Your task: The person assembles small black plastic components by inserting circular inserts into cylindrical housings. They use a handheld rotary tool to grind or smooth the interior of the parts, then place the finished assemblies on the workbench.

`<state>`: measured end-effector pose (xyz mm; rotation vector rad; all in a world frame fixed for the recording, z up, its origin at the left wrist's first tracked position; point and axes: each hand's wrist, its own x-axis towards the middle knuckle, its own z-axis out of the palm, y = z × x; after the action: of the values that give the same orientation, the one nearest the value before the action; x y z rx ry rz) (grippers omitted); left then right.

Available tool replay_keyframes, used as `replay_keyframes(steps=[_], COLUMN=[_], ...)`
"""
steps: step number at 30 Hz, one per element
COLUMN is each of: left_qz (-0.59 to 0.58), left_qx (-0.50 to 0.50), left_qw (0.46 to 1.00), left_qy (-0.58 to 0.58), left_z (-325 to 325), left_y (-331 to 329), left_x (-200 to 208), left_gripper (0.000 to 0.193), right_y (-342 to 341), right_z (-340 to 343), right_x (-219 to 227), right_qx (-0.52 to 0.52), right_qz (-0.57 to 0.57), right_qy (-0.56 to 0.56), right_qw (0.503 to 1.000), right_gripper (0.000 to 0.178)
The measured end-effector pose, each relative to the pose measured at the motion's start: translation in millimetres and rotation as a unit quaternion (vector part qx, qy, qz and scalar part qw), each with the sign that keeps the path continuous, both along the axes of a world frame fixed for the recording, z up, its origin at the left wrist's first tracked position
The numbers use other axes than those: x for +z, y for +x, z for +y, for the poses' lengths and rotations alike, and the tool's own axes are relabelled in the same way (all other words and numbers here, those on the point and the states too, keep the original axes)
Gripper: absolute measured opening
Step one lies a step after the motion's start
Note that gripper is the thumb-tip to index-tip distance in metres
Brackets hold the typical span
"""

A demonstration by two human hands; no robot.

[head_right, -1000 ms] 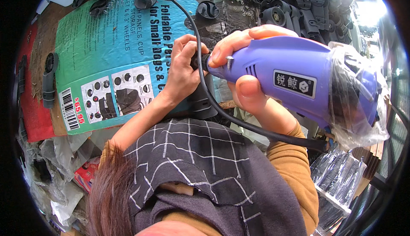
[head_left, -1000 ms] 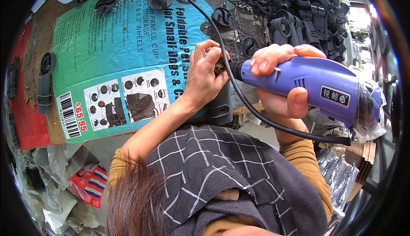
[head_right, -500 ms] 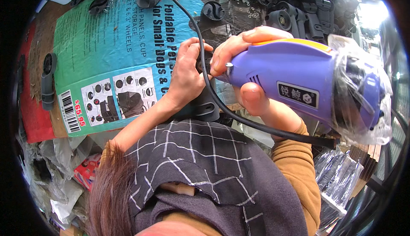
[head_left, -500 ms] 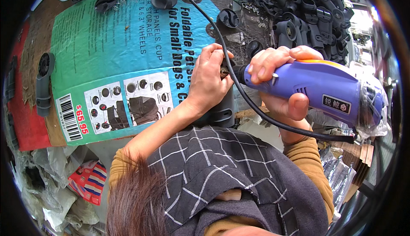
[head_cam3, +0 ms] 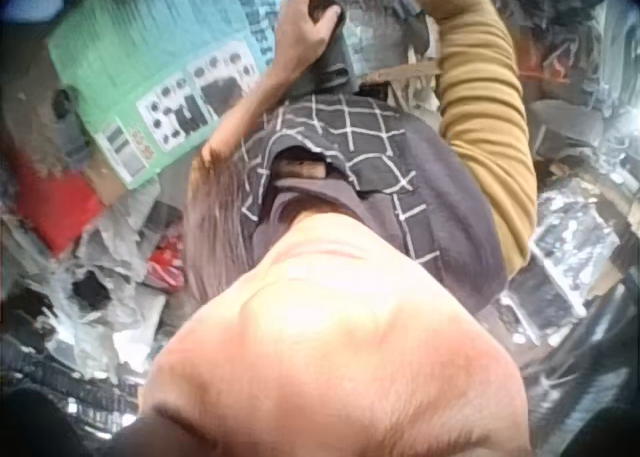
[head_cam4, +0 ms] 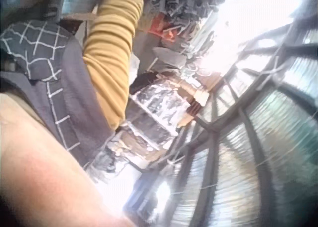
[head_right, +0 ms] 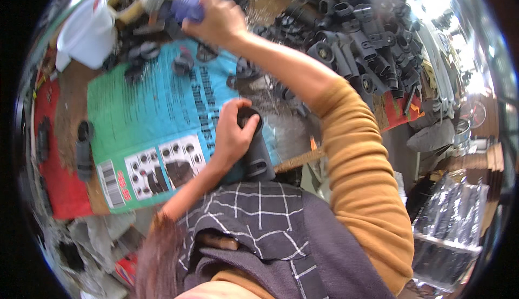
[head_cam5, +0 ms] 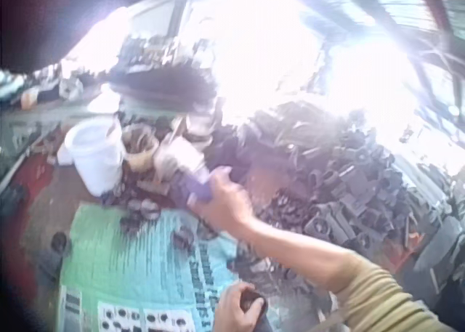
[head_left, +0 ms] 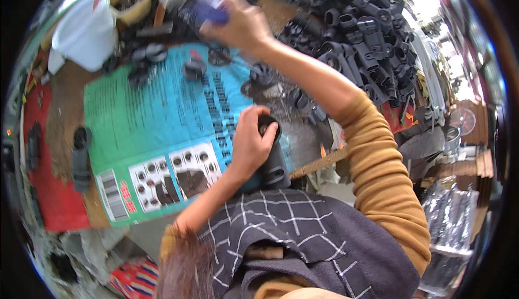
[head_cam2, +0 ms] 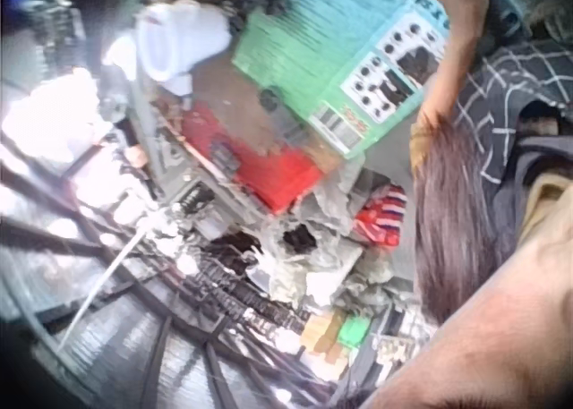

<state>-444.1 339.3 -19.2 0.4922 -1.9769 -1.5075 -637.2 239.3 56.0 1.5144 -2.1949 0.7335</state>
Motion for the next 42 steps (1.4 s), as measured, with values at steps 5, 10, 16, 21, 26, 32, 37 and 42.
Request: replay_keyframes(steps=[5,10,16,21,26,32,37,42], left_qz=[-0.028,0.007,0.145,0.123,0.041,-0.121,-0.365,-0.572], left_qx=[-0.037,0.049,0.070,0.032,0.168,0.282,0.369,0.278], left_qw=[0.999,0.994,0.986,0.988,0.977,0.908,0.782,0.753], left_qy=[0.012,0.093,0.038,-0.085,-0.122,-0.286,-0.345,-0.166], left_z=[-1,-37,-55,-47,-81,-137,-255,-264], left_y=[3,-11,-95,-67,8,121,232,255], left_x=[-6,20,62,65,59,36,30,54], left_gripper=[0.027,0.023,0.035,0.037,0.024,0.032,0.075,0.066], right_y=[-7,13,13,-179,-424,-600,-511,-218], right_z=[-24,83,193,261,364,416,306,134], right_x=[-49,1,26,49,64,15,28,59], right_qx=[0.127,0.163,0.020,-0.221,-0.468,-0.367,-0.354,0.057], right_qz=[0.025,-0.098,-0.436,-0.239,0.158,-0.128,0.062,-0.012], right_qy=[0.134,-0.006,0.068,-0.282,-0.008,0.024,-0.072,0.004], right_qw=[0.982,0.982,0.897,0.902,0.870,0.921,0.930,0.998], right_gripper=[0.054,0.054,0.058,0.066,0.039,0.065,0.043,0.026])
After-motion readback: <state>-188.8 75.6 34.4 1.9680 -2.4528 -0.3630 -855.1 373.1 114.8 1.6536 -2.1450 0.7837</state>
